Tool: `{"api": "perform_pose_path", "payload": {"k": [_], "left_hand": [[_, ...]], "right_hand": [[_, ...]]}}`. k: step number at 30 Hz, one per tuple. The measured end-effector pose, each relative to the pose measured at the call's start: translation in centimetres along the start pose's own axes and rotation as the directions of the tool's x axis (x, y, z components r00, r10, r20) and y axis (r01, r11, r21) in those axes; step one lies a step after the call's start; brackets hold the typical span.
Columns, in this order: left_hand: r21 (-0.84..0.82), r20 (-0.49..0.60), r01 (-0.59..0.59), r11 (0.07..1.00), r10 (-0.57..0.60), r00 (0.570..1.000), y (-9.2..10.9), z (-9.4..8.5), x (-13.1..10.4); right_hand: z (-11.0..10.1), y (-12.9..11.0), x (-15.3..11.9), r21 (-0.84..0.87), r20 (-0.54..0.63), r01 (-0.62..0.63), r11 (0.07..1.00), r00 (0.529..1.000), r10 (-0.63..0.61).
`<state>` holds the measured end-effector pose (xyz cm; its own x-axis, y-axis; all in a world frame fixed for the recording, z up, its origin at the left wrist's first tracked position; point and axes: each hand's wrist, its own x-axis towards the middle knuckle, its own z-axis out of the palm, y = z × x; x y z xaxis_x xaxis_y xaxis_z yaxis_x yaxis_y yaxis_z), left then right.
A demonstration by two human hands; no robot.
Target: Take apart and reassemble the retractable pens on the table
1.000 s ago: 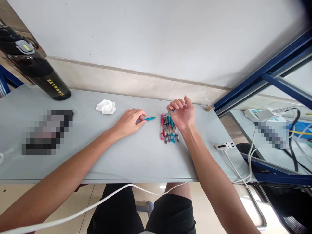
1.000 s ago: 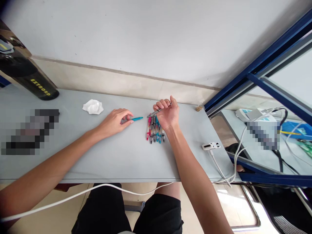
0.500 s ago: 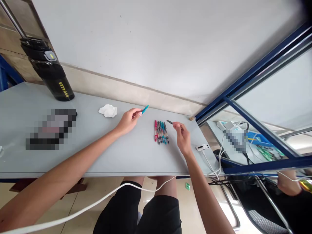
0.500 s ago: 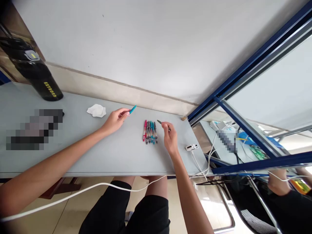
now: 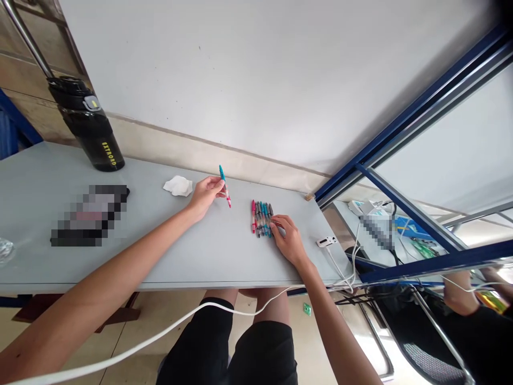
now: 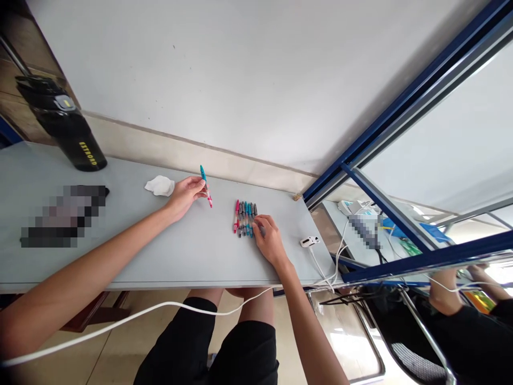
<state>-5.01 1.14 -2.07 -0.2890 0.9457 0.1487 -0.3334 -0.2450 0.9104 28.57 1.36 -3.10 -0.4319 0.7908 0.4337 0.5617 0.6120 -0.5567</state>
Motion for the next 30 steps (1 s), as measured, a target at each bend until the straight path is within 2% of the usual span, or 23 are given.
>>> {"api": "perform_pose_path", "payload": {"k": [5, 10, 14, 16, 18, 23, 27, 30], "left_hand": [[-0.028, 0.012, 0.067, 0.997, -0.066, 0.998, 0.1, 0.2, -0.2], [-0.101, 0.106, 0.100, 0.990, -0.089, 0.990, 0.6, 0.5, -0.6], [-0.099, 0.173, 0.081, 0.992, -0.063, 0.983, 0.8, 0.9, -1.0], [-0.085, 0.176, 0.054, 0.995, -0.039, 0.984, 0.8, 0.8, -1.1], [-0.055, 0.147, 0.039, 0.998, -0.030, 0.989, 0.6, 0.5, -0.9], [0.053, 0.038, 0.001, 0.999, -0.003, 0.999, 0.4, -0.2, -0.4], [0.130, 0.089, -0.060, 0.990, 0.048, 0.995, 0.8, 0.2, -0.8], [0.267, 0.115, -0.073, 0.961, 0.044, 0.992, 1.1, 0.7, -1.4]], "right_hand": [[0.1, 0.2, 1.7, 0.007, -0.018, 0.009, 1.000, 1.000, -0.009], [0.6, -1.4, 5.5, 0.008, -0.034, 0.065, 0.998, 0.997, -0.065], [2.1, -4.4, 9.3, 0.162, 0.123, 0.077, 0.984, 0.988, -0.097], [3.5, -5.5, 11.0, 0.224, 0.251, 0.118, 0.967, 0.952, -0.174], [4.9, -5.9, 12.1, 0.243, 0.331, 0.177, 0.954, 0.909, -0.253], [7.4, -4.4, 12.5, 0.146, 0.223, 0.343, 0.928, 0.903, -0.368], [7.1, -2.9, 11.6, 0.139, 0.236, 0.344, 0.929, 0.899, -0.368], [6.7, -2.5, 11.4, 0.147, 0.240, 0.323, 0.935, 0.905, -0.351]]}}
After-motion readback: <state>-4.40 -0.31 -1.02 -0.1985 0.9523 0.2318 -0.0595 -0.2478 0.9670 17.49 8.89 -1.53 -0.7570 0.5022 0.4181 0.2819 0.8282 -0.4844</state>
